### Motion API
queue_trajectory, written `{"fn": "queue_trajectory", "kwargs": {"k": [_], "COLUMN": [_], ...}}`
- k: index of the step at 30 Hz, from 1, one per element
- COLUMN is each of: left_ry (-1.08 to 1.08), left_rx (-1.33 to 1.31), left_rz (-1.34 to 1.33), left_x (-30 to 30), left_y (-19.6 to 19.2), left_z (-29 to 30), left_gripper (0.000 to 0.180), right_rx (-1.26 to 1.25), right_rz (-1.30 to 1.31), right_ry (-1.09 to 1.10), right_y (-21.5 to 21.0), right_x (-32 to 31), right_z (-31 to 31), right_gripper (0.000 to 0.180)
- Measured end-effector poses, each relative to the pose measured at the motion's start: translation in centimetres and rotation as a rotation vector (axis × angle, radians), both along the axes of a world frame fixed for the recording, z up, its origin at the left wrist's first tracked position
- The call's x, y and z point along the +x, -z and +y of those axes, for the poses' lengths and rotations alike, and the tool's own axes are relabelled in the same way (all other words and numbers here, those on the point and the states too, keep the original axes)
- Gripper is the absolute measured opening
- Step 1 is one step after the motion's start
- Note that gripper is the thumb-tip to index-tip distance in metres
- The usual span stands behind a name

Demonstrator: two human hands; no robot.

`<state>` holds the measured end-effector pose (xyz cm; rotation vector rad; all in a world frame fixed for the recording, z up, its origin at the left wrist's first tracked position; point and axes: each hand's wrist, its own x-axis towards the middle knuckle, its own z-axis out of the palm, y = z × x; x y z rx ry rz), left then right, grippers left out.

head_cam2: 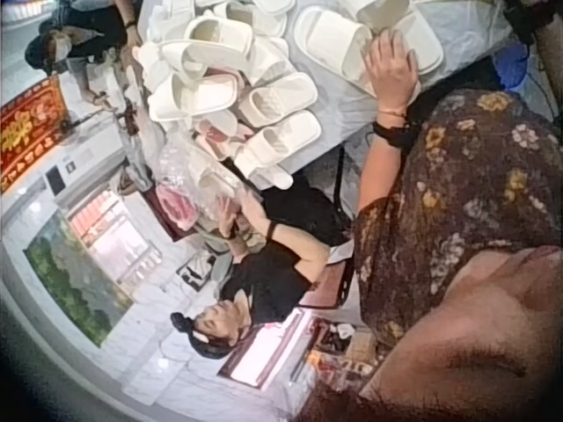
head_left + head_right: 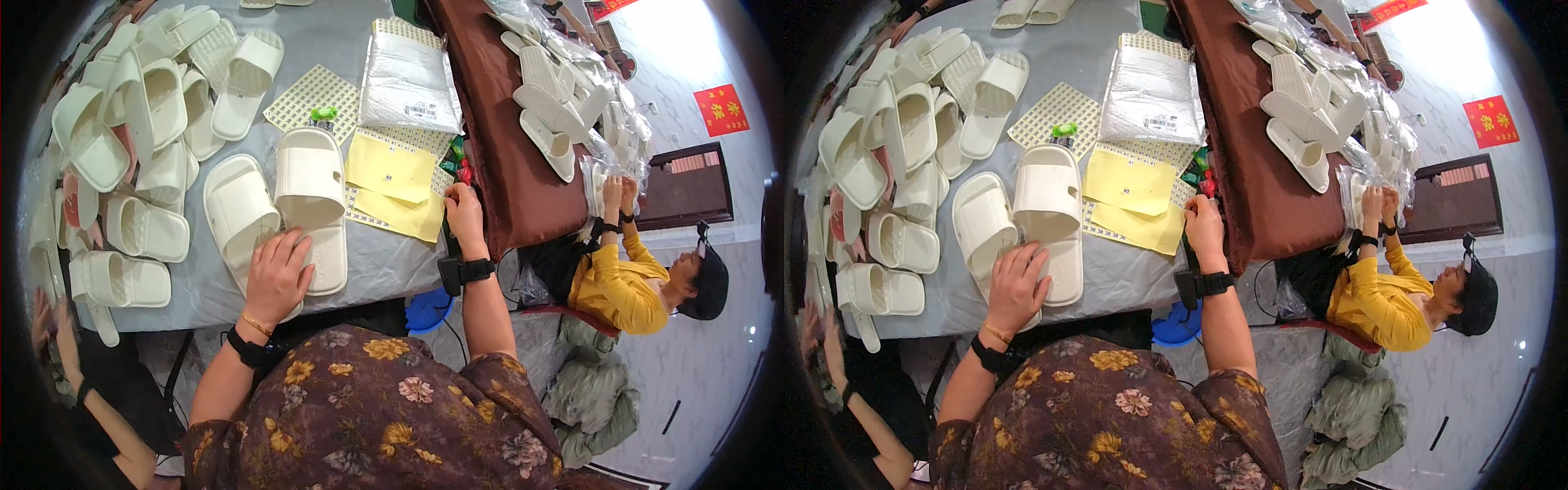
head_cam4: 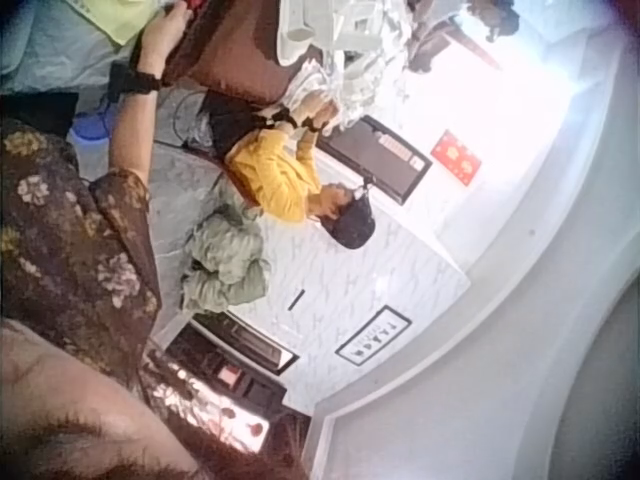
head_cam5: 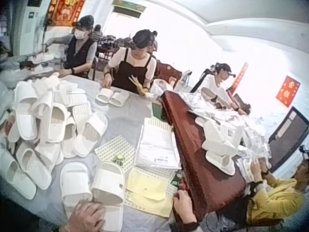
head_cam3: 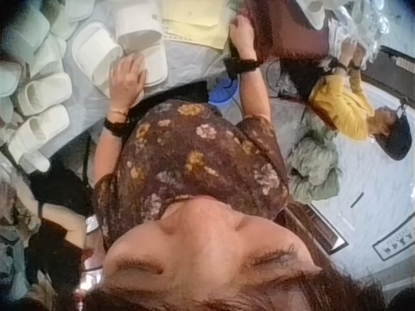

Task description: Organizing and pairing manufactured slippers on a table.

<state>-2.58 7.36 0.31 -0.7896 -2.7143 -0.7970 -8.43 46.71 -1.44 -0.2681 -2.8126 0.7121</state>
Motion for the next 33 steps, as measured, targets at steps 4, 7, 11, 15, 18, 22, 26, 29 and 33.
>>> {"fn": "queue_trajectory", "kwargs": {"k": [4,7,11,15,18,22,26,29,33], "left_ry": [0.003,0.005,-0.003,-0.006,-0.004,-0.003,-0.004,-0.002,-0.004], "left_rx": [0.000,0.001,0.001,-0.007,-0.007,-0.011,-0.015,-0.009,-0.017], "left_rz": [-0.006,-0.006,-0.005,0.014,0.012,0.009,0.013,0.018,0.006], "left_x": [0.0,-0.1,-0.1,0.0,-0.1,0.0,0.0,-0.1,-0.1], "left_y": [-0.1,-0.1,0.0,0.0,0.0,0.0,0.0,0.0,0.0], "left_z": [0.0,0.1,0.1,0.1,0.1,0.1,0.1,0.1,0.1], "left_gripper": [0.045,0.045,0.045,0.045,0.045,0.044,0.044,0.044,0.044], "right_rx": [0.018,0.068,-0.008,0.038,0.063,-0.007,-0.016,-0.039,0.000], "right_rz": [-0.001,-0.017,-0.005,0.028,0.028,-0.025,-0.039,-0.029,0.026], "right_ry": [-0.024,-0.023,-0.015,-0.042,-0.046,-0.022,-0.034,-0.057,-0.068], "right_y": [-0.1,0.1,0.1,0.3,0.5,0.2,-0.4,-0.9,-0.9], "right_x": [-0.1,0.0,0.0,-0.2,-0.3,-0.2,-0.4,-0.7,-0.9], "right_z": [0.0,0.2,0.1,0.4,0.5,0.5,0.4,1.1,0.8], "right_gripper": [0.013,0.012,0.012,0.013,0.014,0.012,0.014,0.013,0.011]}}
